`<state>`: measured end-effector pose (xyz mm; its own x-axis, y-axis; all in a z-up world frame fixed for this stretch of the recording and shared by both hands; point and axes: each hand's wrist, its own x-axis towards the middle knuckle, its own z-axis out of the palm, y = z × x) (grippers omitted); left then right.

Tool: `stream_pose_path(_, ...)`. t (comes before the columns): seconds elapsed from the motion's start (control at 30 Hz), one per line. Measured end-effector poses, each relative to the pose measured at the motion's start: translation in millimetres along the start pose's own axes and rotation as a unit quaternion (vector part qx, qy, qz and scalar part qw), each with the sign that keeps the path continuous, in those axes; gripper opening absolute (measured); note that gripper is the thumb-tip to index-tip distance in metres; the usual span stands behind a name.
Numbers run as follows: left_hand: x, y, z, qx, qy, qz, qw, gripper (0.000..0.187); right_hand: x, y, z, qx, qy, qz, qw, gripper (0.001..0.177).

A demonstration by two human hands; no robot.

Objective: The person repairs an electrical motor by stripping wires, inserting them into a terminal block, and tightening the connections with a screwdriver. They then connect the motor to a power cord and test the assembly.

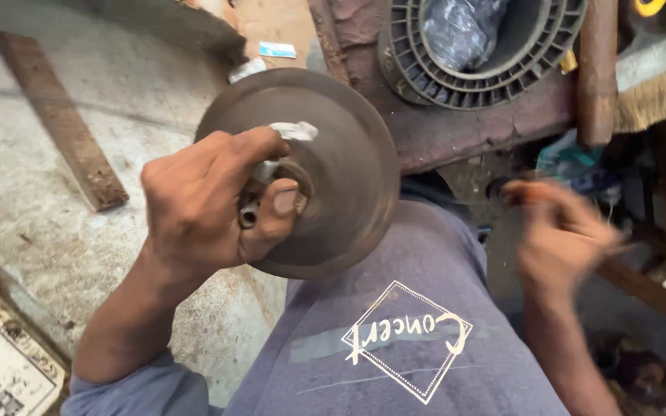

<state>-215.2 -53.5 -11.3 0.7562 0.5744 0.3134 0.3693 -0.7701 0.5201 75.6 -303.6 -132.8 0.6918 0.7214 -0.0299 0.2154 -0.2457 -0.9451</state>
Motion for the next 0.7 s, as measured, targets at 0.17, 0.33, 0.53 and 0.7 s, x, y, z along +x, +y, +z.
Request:
stream_pose_path(0.17,7,-8,12,0.020,-0.020,-0.005,1.000,0.030,-40,70,-25,-0.330,-0.133,0.211,0.911,0.037)
stream_pose_path(0.33,6,3,17,-0.005,-0.032,-0.007,0.999,0.028,-22,45,39,0.219,-0.262,0.257,0.904,0.063)
stream_pose_path(0.53,-7,26,22,-0.025,-0.026,-0.030,0.999,0.031,27,3,160,0.576,-0.330,0.564,0.492,0.079)
stream_pose_path(0.7,-4,39,28,-0.023,0.020,-0.074,0.997,0.027,36,-30,162,0.599,-0.326,0.548,0.485,0.072)
